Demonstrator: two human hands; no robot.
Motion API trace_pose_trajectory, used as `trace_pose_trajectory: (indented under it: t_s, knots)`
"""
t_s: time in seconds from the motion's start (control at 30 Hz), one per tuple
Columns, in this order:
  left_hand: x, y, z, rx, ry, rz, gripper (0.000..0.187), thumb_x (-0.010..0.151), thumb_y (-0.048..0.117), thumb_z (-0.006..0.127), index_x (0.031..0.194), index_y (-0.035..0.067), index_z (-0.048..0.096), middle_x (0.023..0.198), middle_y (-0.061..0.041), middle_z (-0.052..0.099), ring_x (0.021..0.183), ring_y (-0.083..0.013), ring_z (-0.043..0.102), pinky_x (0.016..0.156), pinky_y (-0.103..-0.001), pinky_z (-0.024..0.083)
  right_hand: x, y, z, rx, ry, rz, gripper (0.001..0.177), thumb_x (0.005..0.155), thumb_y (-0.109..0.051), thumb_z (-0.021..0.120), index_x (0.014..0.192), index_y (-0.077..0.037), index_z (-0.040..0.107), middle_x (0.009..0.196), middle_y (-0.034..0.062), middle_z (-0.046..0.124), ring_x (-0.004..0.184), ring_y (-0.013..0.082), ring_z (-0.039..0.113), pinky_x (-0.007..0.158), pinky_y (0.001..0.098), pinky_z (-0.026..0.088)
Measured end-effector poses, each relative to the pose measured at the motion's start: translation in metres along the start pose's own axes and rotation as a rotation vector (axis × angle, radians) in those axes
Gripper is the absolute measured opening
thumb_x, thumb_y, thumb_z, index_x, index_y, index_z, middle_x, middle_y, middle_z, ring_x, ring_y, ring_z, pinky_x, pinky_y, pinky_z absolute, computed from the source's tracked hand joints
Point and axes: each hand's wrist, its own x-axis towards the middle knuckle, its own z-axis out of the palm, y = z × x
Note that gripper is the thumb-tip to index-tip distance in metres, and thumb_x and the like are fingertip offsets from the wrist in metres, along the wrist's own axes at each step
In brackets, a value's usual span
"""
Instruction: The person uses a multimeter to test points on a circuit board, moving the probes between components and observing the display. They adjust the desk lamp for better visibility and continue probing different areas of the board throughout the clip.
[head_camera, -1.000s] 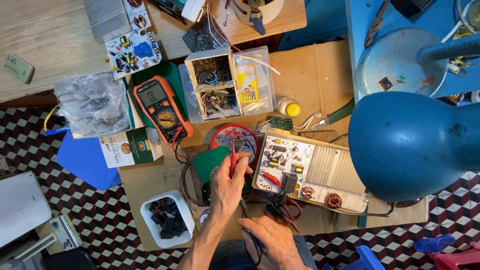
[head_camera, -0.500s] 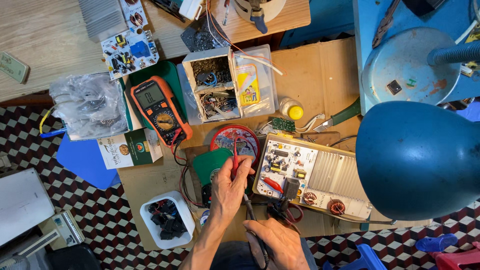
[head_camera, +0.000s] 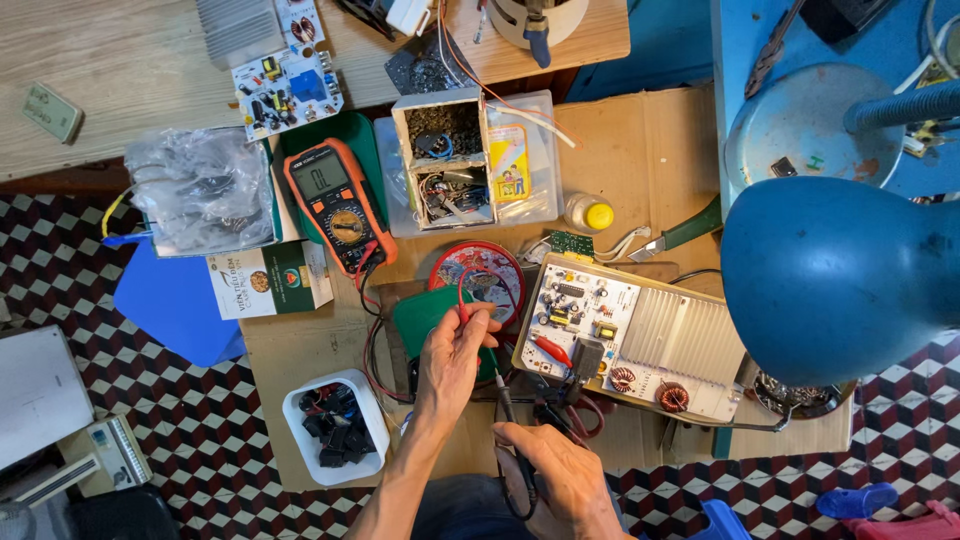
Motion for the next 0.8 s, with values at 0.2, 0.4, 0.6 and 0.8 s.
trace_pose_trajectory:
  t_s: [0.2,0.4,0.6,0.8]
  knots:
    - [-0.009,-0.024,-0.008,0.004,0.006,0.130,0.032,0.101,0.030,0.060,0.116,0.004,0.071,0.095,-0.007,0.077,0.076,-0.0112,0.067,0.069,-0.025,0.055,-0.017,-0.012,0.000,-0.114,-0.057,0.058,0.038,0.080,-0.004,0.080,0.117,-0.006,0.069,0.095,0.0106,0.075,0.082,0.0269,0.076,0.068,0.0336,0.059]
    - [0.009,-0.056,-0.043,0.146,0.142,-0.078,0.043,0.100,0.042,0.053,0.119,0.007,0.070,0.099,-0.011,0.077,0.075,-0.0206,0.067,0.066,-0.034,0.052,-0.031,-0.012,0.006,-0.181,-0.232,-0.024,0.055,0.078,0.004,0.066,0.133,-0.002,0.058,0.117,0.0188,0.070,0.104,0.0358,0.068,0.085,0.0398,0.056]
    - [0.012,-0.076,-0.059,0.327,0.156,0.089,0.054,0.099,0.051,0.053,0.138,0.013,0.061,0.113,-0.015,0.075,0.105,-0.0269,0.072,0.088,-0.039,0.054,-0.017,-0.003,0.041,-0.387,-0.147,-0.158,0.065,0.078,-0.001,0.068,0.140,0.002,0.051,0.125,0.0257,0.063,0.103,0.0397,0.064,0.083,0.0428,0.054]
    - [-0.024,-0.075,-0.053,0.221,0.268,0.383,0.062,0.099,0.041,0.061,0.146,0.004,0.050,0.127,-0.024,0.065,0.115,-0.0342,0.066,0.093,-0.044,0.052,-0.057,-0.015,0.009,-0.320,-0.077,-0.025,0.049,0.090,-0.008,0.071,0.137,-0.004,0.059,0.105,0.0178,0.072,0.093,0.0321,0.071,0.080,0.0383,0.057]
